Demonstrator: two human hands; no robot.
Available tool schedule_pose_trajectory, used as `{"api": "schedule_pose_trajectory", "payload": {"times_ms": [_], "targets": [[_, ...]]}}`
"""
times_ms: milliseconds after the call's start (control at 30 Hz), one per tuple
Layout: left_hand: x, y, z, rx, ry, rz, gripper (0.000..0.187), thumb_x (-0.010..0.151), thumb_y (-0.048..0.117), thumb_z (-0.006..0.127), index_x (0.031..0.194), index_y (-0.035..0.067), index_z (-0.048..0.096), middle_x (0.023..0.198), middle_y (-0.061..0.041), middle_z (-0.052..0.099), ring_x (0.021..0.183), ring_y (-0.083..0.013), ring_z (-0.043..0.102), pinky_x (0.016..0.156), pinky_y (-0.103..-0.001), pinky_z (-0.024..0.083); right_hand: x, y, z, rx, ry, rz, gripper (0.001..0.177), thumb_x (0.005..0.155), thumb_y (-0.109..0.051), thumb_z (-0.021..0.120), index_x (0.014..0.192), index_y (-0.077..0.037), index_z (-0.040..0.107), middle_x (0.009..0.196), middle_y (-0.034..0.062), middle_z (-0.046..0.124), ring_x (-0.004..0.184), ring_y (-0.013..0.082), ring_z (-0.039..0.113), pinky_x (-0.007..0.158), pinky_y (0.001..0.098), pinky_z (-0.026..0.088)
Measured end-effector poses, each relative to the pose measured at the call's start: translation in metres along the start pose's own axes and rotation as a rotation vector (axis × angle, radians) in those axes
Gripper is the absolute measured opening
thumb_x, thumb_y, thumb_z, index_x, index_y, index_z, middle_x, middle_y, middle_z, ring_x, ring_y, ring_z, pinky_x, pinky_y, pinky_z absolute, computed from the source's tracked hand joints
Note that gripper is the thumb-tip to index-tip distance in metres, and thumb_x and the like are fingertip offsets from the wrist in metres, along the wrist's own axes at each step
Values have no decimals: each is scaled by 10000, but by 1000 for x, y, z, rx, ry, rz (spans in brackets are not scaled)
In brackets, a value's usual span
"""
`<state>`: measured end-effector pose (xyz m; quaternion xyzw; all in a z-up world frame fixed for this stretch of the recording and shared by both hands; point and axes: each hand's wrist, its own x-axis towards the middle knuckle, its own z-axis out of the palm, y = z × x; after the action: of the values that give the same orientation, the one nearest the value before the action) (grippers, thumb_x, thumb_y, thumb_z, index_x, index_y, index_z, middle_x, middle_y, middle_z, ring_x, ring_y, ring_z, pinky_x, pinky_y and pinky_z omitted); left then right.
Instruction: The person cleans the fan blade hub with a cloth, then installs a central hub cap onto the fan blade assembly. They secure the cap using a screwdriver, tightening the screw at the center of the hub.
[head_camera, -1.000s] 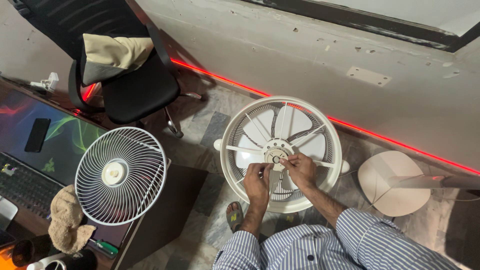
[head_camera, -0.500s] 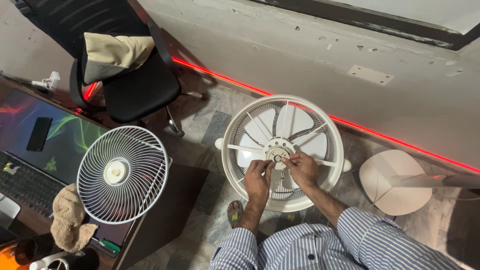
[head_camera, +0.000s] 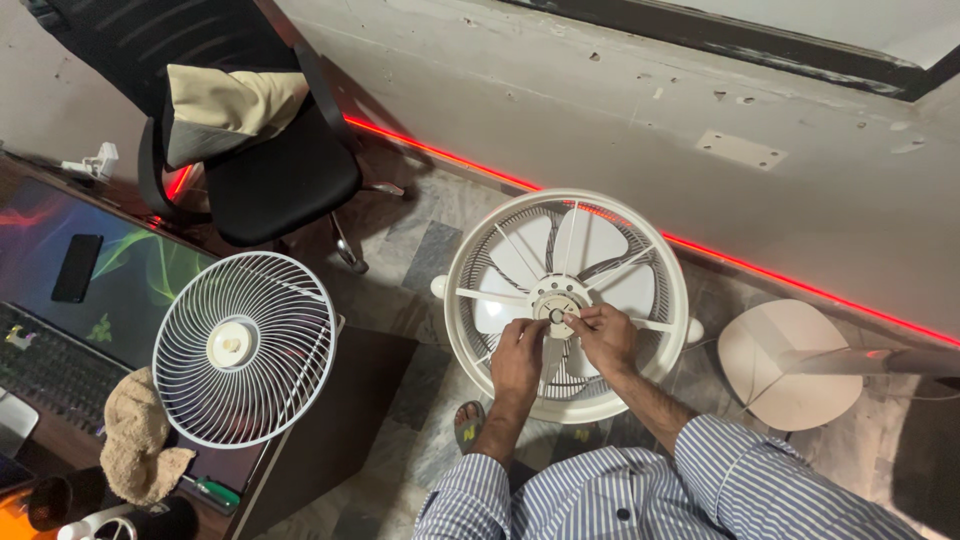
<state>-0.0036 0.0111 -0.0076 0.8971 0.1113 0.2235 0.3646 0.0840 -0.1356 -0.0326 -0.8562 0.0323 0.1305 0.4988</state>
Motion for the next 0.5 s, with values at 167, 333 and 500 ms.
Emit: {"api": "schedule_pose_trajectory", "payload": {"times_ms": [167, 333, 500], "targets": [[3, 10, -8, -59, -12, -167, 111, 891, 200, 784, 959, 115, 766, 941, -59, 696, 820, -262, 705, 727, -392, 564, -2, -3, -1, 18, -8, 14, 378, 835, -289, 847, 1006, 24, 721, 819, 115, 787, 606, 154, 730, 535, 279, 576], [2, 15, -6, -37, 26, -132, 131, 856, 208, 807, 924, 103, 768, 899, -56, 698, 800, -259, 707, 717, -400, 563, -2, -4, -1, 54, 3, 17, 376, 816, -276, 857, 999, 24, 722, 830, 118, 785, 622, 142, 731, 525, 288, 588], [1, 12, 4, -32, 6, -137, 123, 946, 185, 719, 981, 68, 734, 969, -80, 687, 898, -287, 688, 771, -420, 550, -2, -5, -1, 11, 15, 39, 367, 818, -276, 863, 992, 17, 729, 819, 111, 788, 587, 159, 723, 531, 290, 572]]}}
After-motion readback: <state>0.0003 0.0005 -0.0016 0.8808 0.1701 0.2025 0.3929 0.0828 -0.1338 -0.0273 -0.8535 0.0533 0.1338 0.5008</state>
